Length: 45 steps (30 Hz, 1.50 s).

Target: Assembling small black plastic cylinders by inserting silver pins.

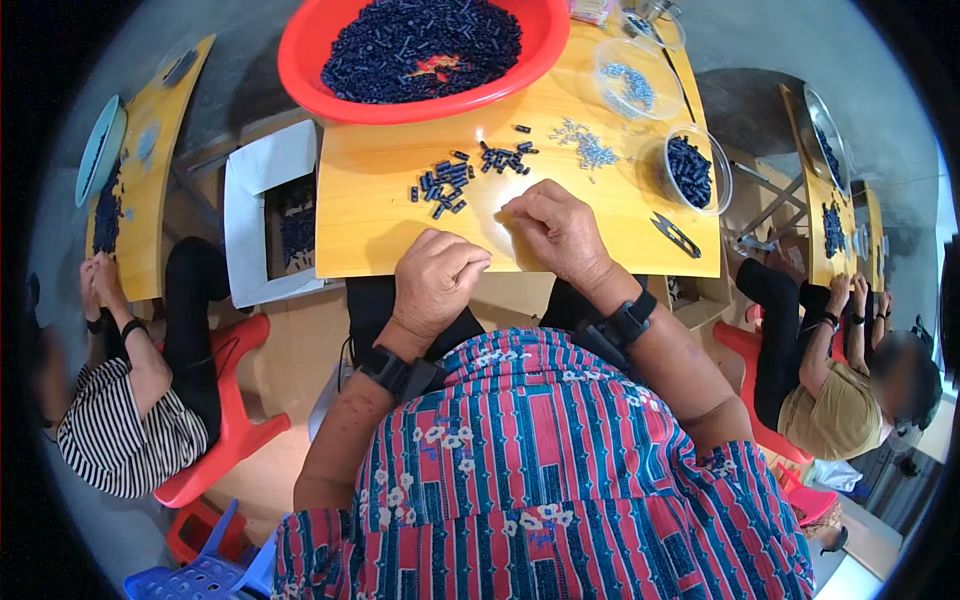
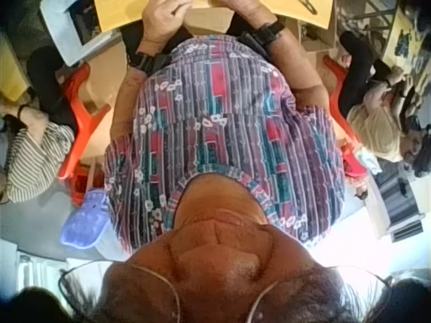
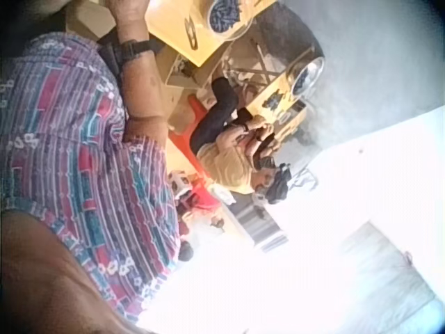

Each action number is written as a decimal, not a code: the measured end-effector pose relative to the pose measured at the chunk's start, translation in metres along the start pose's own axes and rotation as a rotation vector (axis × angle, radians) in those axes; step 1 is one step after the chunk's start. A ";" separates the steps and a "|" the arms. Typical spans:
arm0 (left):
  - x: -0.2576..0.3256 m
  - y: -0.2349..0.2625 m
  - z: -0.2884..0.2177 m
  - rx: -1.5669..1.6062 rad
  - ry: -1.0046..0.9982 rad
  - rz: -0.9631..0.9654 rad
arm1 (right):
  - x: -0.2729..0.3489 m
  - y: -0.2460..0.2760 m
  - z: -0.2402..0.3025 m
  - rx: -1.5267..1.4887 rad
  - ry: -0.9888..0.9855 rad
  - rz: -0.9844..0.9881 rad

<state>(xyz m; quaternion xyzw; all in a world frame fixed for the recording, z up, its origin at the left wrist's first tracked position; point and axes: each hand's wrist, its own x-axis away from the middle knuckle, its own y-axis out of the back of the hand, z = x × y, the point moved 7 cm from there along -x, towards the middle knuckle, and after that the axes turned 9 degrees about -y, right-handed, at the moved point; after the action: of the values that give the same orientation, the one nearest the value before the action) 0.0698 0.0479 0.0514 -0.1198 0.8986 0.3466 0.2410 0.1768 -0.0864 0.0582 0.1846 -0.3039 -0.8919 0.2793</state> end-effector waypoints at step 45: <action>-0.018 -0.016 0.003 0.318 0.221 -0.089 | 0.014 0.007 -0.024 -0.894 -0.406 0.158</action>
<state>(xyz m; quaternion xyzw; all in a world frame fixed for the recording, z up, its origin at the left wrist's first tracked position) 0.0921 0.0394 0.0497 -0.1571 0.9569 0.1738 0.1718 0.1808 -0.1104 0.0426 -0.1541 0.0469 -0.9291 0.3329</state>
